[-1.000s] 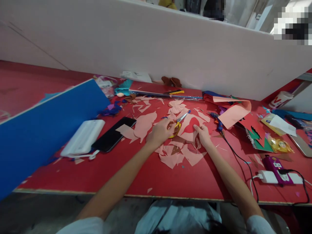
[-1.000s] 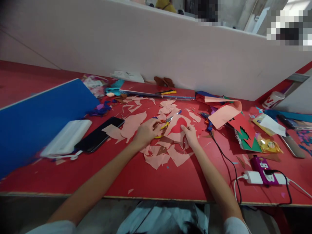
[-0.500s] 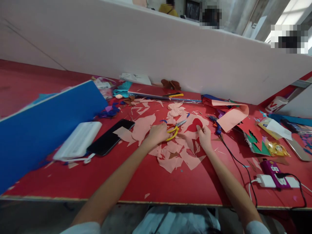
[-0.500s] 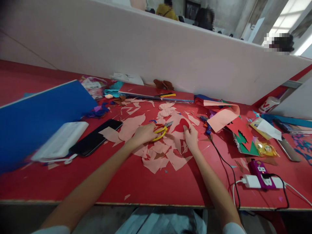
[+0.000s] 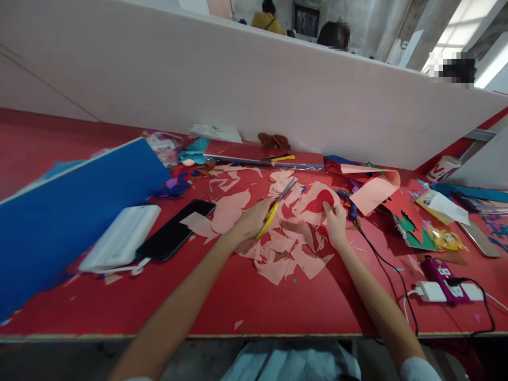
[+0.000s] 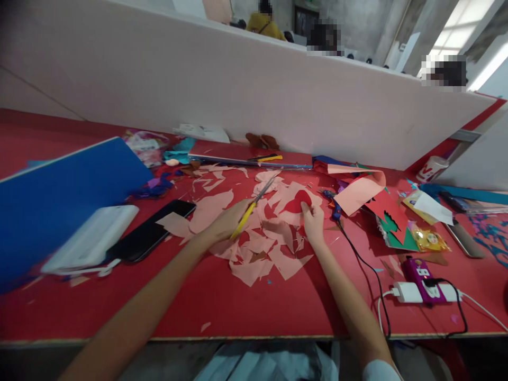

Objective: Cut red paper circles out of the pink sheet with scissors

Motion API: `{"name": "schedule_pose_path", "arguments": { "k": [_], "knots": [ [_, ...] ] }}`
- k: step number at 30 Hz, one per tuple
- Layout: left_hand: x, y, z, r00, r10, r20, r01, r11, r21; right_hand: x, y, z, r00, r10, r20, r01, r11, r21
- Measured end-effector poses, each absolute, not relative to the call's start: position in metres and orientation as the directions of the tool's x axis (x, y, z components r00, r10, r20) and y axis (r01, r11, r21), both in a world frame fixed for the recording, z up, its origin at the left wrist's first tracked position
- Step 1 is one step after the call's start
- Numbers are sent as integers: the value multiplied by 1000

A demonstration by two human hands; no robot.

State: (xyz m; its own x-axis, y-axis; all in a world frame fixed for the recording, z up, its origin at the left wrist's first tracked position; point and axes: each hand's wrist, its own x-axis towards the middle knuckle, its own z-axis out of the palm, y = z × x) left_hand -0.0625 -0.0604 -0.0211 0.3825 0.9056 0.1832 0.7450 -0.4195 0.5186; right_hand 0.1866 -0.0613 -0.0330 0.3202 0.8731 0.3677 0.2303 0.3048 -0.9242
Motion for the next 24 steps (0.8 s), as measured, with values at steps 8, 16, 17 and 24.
{"name": "schedule_pose_path", "arguments": {
  "k": [8,16,17,24],
  "knots": [
    [-46,-69,-14,494,861,123,816,-507,276,189,-61,-30,274,881,385,249,322,-913],
    [-43,-74,-12,518,849,103,818,-527,230,189,-59,-31,243,886,396,270,331,-904],
    [-43,-74,-11,513,853,97,823,-521,229,189,-59,-31,241,886,397,266,333,-905],
    [-45,-71,-10,483,873,63,852,-485,197,191,-58,-32,237,882,407,245,351,-904]
  ]
}}
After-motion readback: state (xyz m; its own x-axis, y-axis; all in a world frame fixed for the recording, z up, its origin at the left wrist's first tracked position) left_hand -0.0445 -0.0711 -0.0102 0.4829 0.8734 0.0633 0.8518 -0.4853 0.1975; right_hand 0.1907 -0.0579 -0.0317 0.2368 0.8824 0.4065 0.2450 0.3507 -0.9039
